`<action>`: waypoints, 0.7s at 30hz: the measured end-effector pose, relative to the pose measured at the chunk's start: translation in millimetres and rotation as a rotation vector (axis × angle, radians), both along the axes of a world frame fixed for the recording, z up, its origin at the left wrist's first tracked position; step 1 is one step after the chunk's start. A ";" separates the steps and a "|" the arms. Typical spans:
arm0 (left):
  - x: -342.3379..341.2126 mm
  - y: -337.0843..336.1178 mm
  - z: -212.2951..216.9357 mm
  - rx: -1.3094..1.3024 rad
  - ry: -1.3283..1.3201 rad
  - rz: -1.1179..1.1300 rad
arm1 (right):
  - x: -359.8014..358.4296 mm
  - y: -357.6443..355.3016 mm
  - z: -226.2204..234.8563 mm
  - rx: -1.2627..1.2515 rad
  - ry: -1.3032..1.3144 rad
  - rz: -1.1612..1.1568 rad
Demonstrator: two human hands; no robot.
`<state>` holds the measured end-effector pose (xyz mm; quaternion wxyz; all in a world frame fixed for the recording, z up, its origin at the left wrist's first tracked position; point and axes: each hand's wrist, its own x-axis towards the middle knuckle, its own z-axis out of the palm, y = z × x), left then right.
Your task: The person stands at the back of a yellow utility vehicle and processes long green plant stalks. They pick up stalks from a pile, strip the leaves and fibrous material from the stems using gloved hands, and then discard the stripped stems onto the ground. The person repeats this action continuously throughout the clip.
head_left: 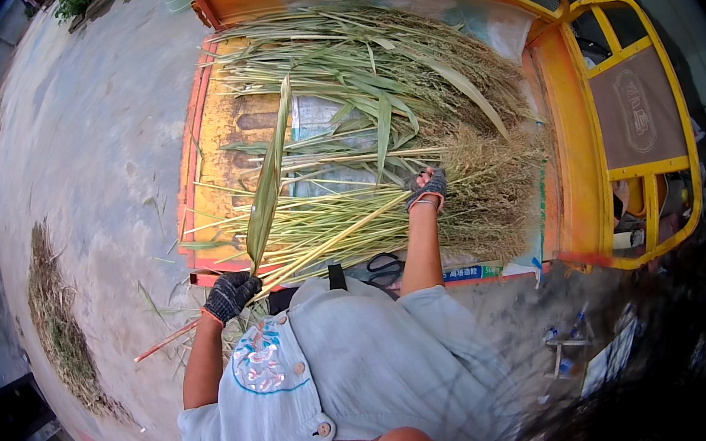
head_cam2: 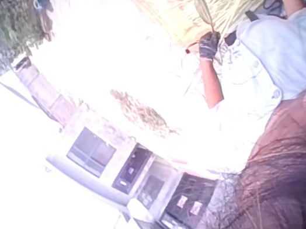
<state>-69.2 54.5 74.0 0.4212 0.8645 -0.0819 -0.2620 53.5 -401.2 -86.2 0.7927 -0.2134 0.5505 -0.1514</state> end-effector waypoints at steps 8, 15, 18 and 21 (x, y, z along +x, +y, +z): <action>-13.5 193.5 83.6 1.570 0.546 0.590 | -9.8 -100.2 13.2 -0.060 -0.080 -0.055; 156.9 52.3 -60.5 0.716 -0.644 0.327 | -10.3 -27.2 -1.4 0.049 0.024 -0.087; 221.5 -92.3 -91.6 0.473 -0.447 -0.114 | -23.6 -17.6 2.3 0.107 -0.059 -0.058; 235.2 -168.8 -132.1 0.576 -0.149 -0.439 | -43.5 -21.2 -13.0 0.106 -0.113 0.058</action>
